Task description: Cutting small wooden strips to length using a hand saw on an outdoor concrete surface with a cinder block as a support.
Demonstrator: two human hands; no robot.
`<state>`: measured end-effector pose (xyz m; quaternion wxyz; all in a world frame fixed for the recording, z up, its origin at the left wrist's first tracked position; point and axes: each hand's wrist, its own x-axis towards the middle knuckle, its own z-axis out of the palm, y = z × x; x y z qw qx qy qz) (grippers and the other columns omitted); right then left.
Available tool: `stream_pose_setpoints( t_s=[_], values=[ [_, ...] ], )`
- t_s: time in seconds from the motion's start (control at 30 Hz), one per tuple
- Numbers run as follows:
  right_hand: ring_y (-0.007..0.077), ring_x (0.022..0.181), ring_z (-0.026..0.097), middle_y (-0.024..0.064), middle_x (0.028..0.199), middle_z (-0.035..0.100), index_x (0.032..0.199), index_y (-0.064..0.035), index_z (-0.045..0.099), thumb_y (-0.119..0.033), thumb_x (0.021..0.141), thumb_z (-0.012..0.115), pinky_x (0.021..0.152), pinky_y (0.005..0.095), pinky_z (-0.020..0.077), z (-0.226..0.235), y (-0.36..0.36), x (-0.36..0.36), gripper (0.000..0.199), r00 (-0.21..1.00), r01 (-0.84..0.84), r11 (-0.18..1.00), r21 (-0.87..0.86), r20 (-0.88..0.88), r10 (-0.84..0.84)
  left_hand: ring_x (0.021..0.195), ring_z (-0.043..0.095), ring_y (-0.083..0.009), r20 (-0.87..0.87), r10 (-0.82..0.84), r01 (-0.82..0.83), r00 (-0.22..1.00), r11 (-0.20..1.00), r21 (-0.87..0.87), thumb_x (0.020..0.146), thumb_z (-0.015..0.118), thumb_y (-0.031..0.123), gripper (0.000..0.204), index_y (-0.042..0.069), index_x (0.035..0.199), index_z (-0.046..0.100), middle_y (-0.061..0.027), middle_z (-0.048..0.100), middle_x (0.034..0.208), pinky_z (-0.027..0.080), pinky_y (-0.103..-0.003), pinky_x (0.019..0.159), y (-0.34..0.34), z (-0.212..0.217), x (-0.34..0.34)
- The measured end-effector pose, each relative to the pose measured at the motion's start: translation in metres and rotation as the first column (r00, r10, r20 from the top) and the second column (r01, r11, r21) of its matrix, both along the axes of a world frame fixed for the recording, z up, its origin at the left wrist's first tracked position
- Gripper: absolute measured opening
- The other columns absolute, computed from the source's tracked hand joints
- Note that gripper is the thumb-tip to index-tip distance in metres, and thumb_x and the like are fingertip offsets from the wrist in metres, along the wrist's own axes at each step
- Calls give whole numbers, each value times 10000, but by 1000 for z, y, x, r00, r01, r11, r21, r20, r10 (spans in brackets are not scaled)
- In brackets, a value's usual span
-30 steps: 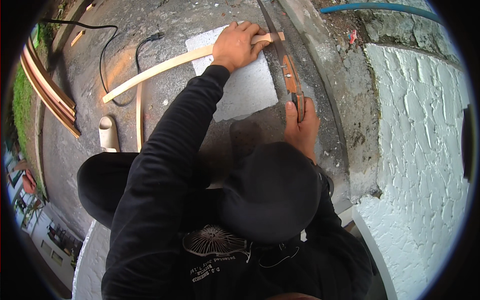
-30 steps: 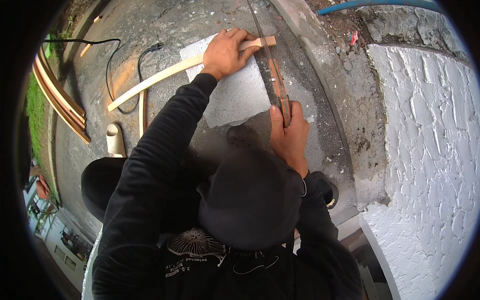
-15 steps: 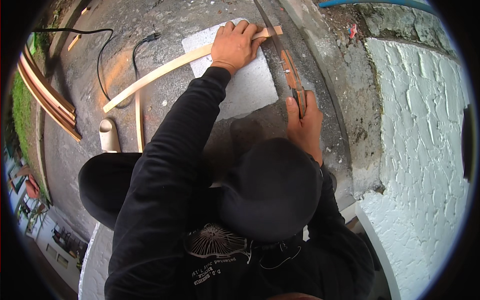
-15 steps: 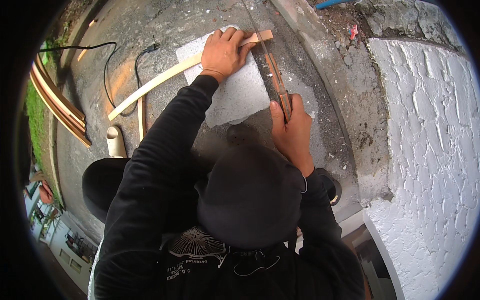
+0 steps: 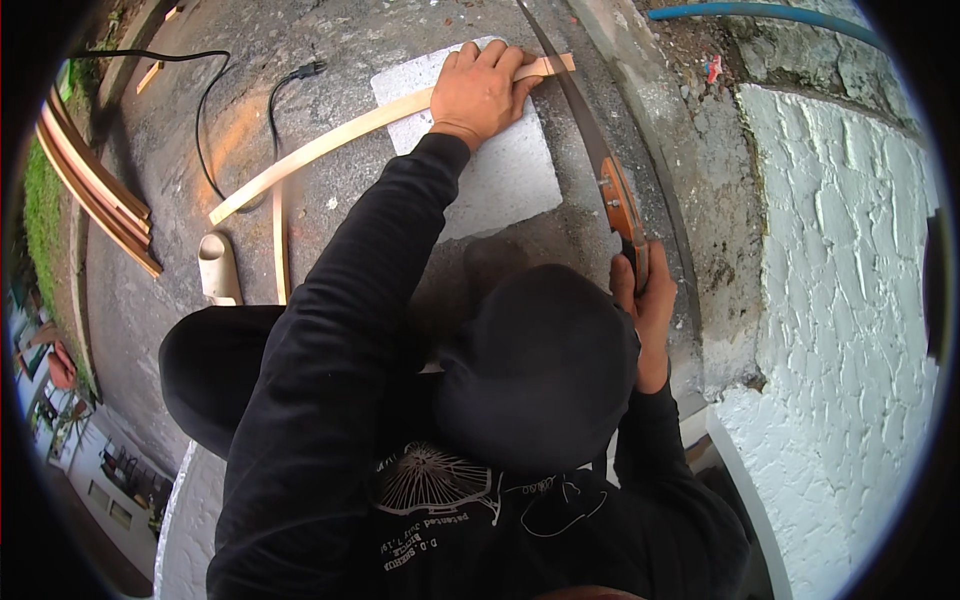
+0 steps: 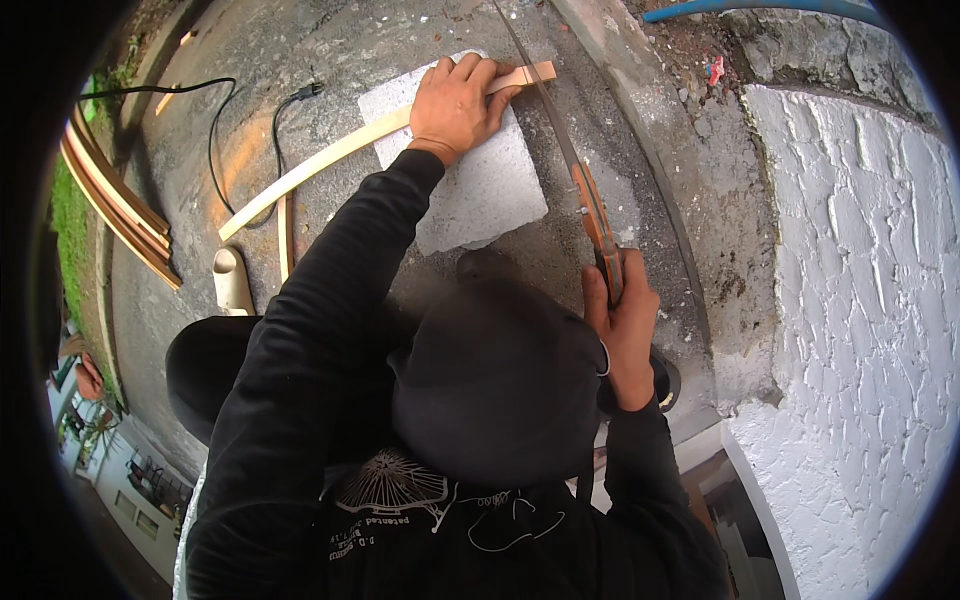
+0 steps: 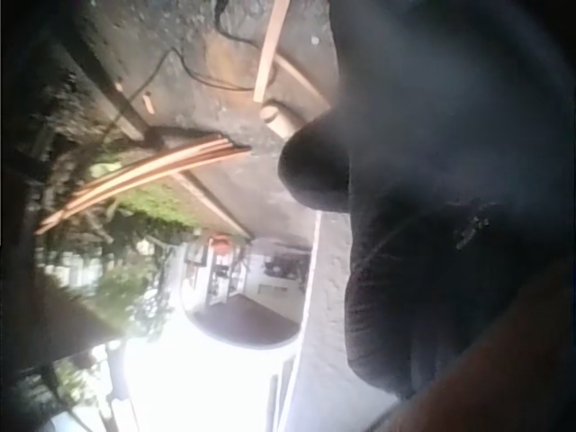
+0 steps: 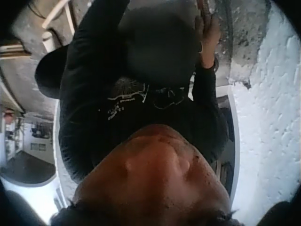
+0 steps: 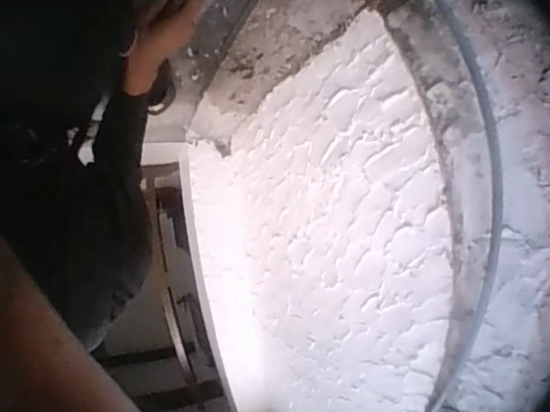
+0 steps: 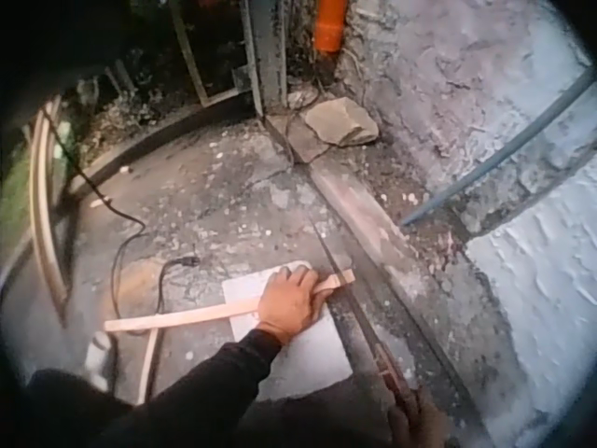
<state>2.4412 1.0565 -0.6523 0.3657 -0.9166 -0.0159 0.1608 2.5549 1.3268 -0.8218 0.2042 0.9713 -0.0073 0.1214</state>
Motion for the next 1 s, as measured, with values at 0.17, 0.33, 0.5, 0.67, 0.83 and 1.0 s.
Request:
stream_pose_setpoints(
  t_s=[0.17, 0.33, 0.5, 0.67, 0.83, 1.0],
  values=[
    [113, 608, 452, 72, 652, 510, 1015, -40, 567, -250, 1075, 658, 550, 323, 402, 2, -13, -1, 237, 1000, 12, 996, 90, -19, -10, 994, 615, -283, 19, -10, 11, 1000, 1000, -10, 959, 693, 451, 340, 218, 1203, 733, -14, 662, 1083, 500, -427, 886, -1, -6, 2],
    [121, 608, 491, 77, 667, 537, 1019, -43, 569, -265, 1081, 645, 559, 326, 420, 4, -10, -10, 243, 999, 28, 996, 84, 16, -30, 935, 612, -273, 115, -24, 20, 993, 999, 37, 976, 694, 452, 332, 224, 1211, 752, -22, 661, 1014, 510, -405, 832, -2, -4, 2],
    [139, 607, 534, 83, 673, 562, 1022, -45, 570, -275, 1080, 641, 568, 335, 446, 1, -11, -10, 248, 999, 43, 995, 89, 28, -46, 933, 609, -275, 104, -23, 21, 994, 1000, 21, 969, 697, 445, 328, 218, 1201, 741, -29, 653, 1033, 505, -413, 843, -2, -1, 1],
    [154, 588, 509, 95, 670, 546, 1021, -47, 567, -267, 1072, 654, 561, 337, 444, -9, -10, -5, 242, 999, 20, 997, 79, 30, -23, 1005, 597, -287, 18, -27, 27, 999, 999, 40, 975, 671, 414, 316, 214, 1219, 692, -33, 632, 1100, 488, -428, 891, -4, 2, 1],
    [171, 579, 470, 118, 670, 530, 996, -49, 552, -247, 1062, 673, 557, 335, 441, -19, -5, 0, 240, 999, 4, 998, 61, 49, -7, 1016, 597, -295, 24, -35, 34, 999, 999, 40, 972, 671, 388, 310, 193, 1213, 664, -45, 621, 1108, 496, -439, 900, -3, -2, 1],
    [175, 580, 456, 128, 676, 529, 986, -51, 548, -233, 1060, 674, 560, 332, 442, -21, -4, 0, 233, 999, 17, 994, 105, 45, -22, 1035, 602, -299, 18, -38, 37, 999, 998, 40, 975, 668, 379, 303, 192, 1214, 659, -45, 623, 1120, 507, -447, 897, -3, 0, 1]
  ],
)
